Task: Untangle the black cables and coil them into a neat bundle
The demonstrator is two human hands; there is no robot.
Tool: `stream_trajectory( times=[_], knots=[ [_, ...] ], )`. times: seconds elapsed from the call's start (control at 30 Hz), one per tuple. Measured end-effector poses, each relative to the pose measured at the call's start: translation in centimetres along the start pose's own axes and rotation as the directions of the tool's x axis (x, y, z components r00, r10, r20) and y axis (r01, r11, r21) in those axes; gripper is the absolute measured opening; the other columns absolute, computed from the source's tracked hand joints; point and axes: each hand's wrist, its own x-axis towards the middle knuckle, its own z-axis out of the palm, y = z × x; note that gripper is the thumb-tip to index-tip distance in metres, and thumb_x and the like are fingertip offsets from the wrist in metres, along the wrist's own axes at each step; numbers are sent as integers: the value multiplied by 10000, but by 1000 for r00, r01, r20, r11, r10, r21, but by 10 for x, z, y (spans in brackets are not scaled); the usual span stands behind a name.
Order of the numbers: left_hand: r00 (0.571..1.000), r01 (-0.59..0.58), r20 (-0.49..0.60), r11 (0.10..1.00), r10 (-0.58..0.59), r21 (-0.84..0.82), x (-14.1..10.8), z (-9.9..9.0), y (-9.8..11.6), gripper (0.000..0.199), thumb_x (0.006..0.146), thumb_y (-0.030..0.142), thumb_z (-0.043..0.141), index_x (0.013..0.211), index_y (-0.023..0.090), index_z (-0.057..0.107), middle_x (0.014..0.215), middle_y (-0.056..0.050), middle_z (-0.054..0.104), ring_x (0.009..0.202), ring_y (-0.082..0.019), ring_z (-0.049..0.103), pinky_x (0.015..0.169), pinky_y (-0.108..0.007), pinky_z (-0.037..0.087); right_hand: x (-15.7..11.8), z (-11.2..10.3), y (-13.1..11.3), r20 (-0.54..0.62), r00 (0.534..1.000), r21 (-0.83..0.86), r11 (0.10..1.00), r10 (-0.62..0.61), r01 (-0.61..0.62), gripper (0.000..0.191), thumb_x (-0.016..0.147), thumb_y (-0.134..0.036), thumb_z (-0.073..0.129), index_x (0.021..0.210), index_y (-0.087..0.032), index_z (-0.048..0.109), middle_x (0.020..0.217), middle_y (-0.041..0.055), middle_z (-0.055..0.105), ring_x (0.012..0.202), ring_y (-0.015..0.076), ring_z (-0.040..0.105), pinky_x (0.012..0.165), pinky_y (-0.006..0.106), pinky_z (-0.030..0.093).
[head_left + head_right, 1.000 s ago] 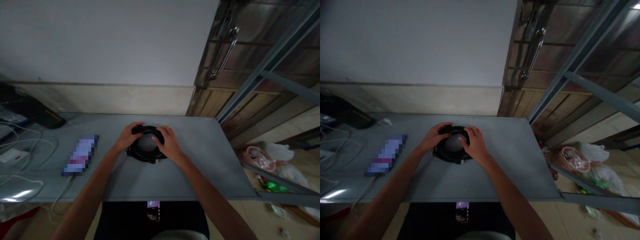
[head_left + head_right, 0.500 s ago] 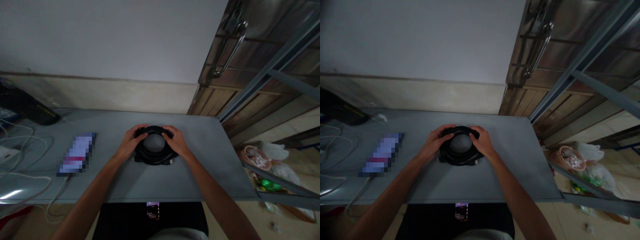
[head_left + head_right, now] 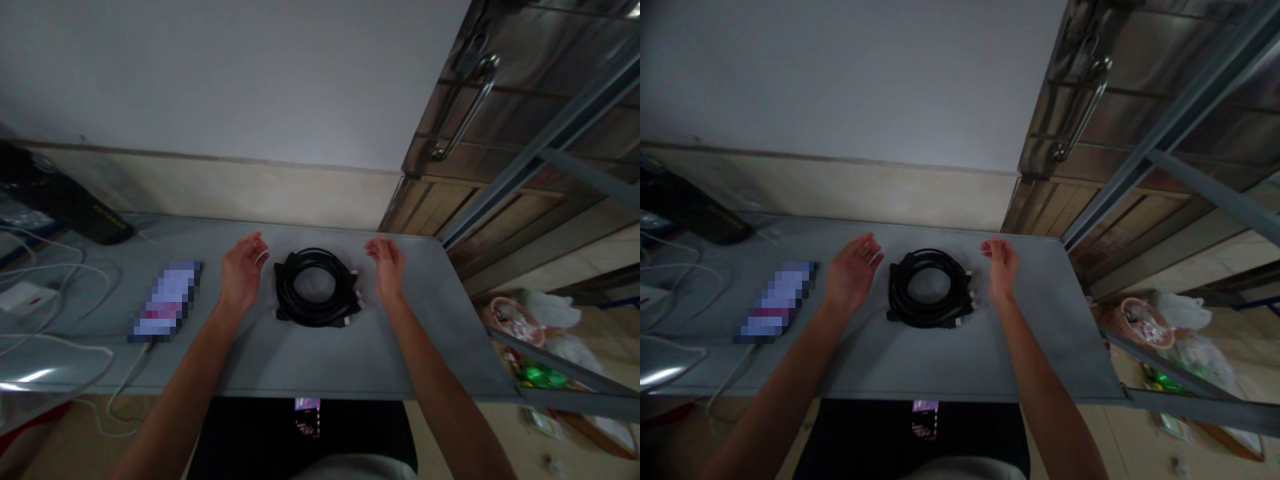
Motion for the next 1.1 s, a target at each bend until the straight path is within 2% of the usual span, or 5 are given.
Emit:
stream_trajectory(
  times=[0.13,0.4,0.67,0.83,1.1],
  knots=[
    [999,45,-25,998,-47,-51,0,-1,3,163,856,341,871,981,245,832,989,-73,705,912,-205,675,800,-310,601,3,-3,1,-81,997,49,999,19,-16,462,923,-677,798,824,-244,672,814,-2,699,741,158,653,720,309,525],
    [994,96,-36,987,-101,-128,-1,4,6,163,808,263,874,948,228,797,898,-38,679,802,-165,655,753,-300,586,1,-4,-6,-64,998,93,996,10,-4,529,935,-700,801,751,-260,572,706,-39,568,617,135,495,598,304,402],
    [991,107,-59,979,-118,-171,-1,4,9,182,788,220,879,938,228,776,868,-33,681,770,-164,650,721,-299,588,-1,-4,-10,-63,998,82,996,23,-18,586,917,-771,785,753,-268,533,685,-48,545,591,130,476,560,304,370],
    [993,97,-50,985,-105,-145,0,2,7,182,795,256,868,952,225,782,883,-33,660,779,-159,634,733,-305,574,-2,-3,-11,-53,998,83,996,37,-32,585,906,-765,796,751,-269,529,683,-48,540,587,131,469,550,306,363],
    [998,69,11,998,-69,-11,2,-4,6,225,836,384,879,984,254,769,875,-40,644,784,-196,627,826,-391,568,-3,-1,-11,-41,999,57,998,26,-24,588,931,-775,764,746,-280,506,655,-54,508,564,136,442,536,319,353]
  ],
)
